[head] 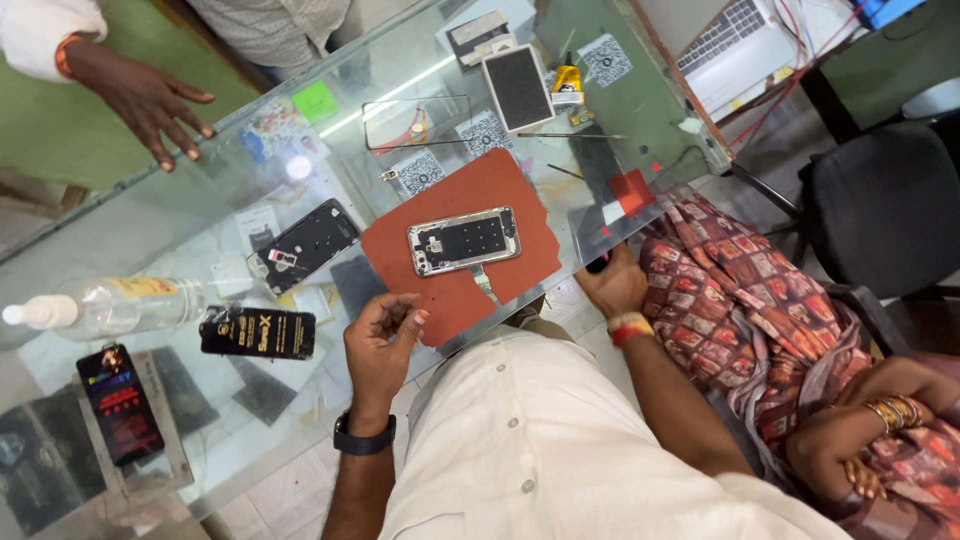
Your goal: The person disassembles a smartphone by removing the back cover and unscrewing internal components. They then reassemble the device by aligning the back cover and securing it with screws. The person also handles another phone and a screwdriver during the process.
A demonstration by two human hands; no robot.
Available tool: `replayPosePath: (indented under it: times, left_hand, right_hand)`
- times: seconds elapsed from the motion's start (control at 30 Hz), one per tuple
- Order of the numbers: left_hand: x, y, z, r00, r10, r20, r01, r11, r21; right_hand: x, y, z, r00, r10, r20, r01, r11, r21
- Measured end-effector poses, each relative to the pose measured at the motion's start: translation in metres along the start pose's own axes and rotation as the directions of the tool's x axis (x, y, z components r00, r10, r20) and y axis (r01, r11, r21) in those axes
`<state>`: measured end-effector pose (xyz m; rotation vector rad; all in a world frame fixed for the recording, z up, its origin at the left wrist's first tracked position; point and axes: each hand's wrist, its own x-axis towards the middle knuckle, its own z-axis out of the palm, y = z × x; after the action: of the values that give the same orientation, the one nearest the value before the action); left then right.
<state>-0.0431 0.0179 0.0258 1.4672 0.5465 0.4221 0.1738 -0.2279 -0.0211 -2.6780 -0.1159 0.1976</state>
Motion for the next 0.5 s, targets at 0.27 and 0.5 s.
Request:
replayPosePath:
  times: [0.27, 0.5]
  left_hand:
    - [0.012, -0.004, -0.009, 0.995, 0.032, 0.095, -0.033, 0.999, 0.013]
    - [0.014, 0.004, -0.010, 0.989, 0.004, 0.146, -0.013, 0.998, 0.061]
  right_hand:
    - [-0.109, 0.074, -0.017, 0.990, 0.080, -0.113, -0.075, 0.996, 0.051]
    - [-0.114, 0.047, -0.084, 0.904, -0.298, -0.306, 0.310, 0.951, -0.012]
